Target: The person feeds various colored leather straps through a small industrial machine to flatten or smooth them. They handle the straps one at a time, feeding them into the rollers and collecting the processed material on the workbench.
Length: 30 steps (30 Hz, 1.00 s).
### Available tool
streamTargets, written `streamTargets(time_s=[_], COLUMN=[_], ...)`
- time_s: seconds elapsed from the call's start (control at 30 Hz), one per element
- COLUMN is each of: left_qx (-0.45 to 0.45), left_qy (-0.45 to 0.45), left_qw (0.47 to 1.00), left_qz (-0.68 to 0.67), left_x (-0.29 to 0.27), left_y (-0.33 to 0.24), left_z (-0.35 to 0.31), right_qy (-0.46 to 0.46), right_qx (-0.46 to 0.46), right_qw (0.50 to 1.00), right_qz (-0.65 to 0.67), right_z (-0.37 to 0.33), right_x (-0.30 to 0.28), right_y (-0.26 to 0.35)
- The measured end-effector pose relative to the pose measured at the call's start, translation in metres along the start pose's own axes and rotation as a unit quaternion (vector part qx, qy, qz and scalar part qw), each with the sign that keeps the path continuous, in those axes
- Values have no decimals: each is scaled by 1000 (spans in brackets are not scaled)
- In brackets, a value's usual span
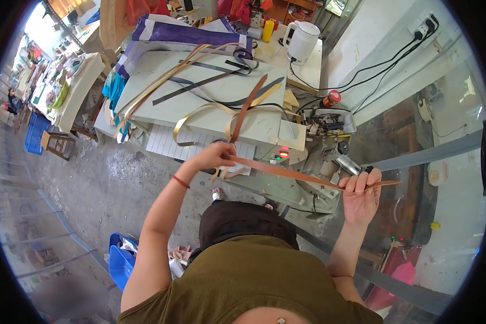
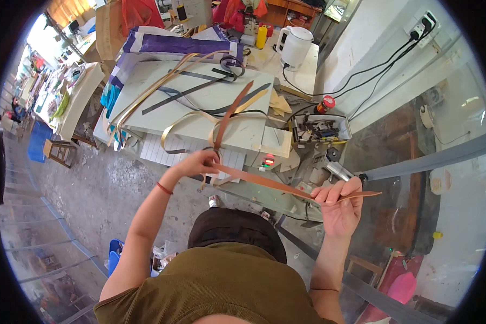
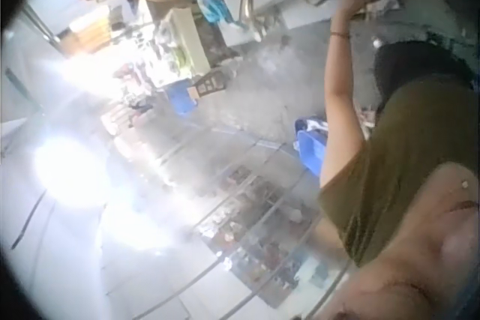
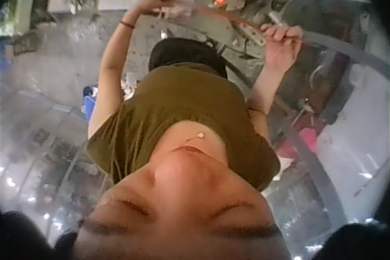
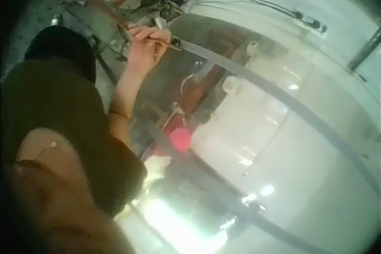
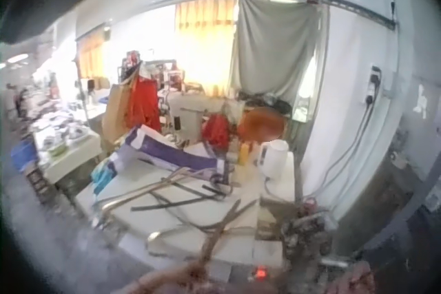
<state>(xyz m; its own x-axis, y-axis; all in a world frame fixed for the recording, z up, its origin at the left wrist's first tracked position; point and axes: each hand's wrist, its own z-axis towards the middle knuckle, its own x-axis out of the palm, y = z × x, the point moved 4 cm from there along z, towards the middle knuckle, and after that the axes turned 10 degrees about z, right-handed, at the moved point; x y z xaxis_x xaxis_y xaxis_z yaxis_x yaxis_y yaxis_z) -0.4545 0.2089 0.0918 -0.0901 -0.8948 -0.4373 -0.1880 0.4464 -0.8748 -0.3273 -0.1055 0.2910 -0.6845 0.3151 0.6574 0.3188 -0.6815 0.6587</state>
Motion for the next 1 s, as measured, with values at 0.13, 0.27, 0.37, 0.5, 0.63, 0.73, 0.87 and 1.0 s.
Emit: streamTargets(time_s=[0.13,0.27,0.37,0.5,0.63,0.73,0.87,1.0], left_qx=[64,23,6,35,-27,40,54,74], left_qy=[-150,-365,-404,-398,-394,-439,-433,-471], left_qw=[983,816,797,775,799,786,741,723], left_qz=[87,447,449,489,453,434,511,501], left_x=[-35,-44,-51,-60,-67,-65,-55,-43], left_y=[-49,-69,-50,-46,-33,-47,-67,-109], left_z=[12,53,81,92,95,87,73,52], right_qy=[-42,-79,-90,-206,-290,-334,-320,-311], right_qx=[-23,24,86,235,375,297,326,201], right_qw=[999,989,981,931,839,852,840,913], right_qz=[-18,-126,-149,-188,-268,-272,-292,-170], right_z=[-16,-22,-57,-115,-172,-198,-175,-177], right_x=[-8,-2,-7,-46,-65,-74,-59,-93], right_y=[17,14,38,71,54,45,56,59])
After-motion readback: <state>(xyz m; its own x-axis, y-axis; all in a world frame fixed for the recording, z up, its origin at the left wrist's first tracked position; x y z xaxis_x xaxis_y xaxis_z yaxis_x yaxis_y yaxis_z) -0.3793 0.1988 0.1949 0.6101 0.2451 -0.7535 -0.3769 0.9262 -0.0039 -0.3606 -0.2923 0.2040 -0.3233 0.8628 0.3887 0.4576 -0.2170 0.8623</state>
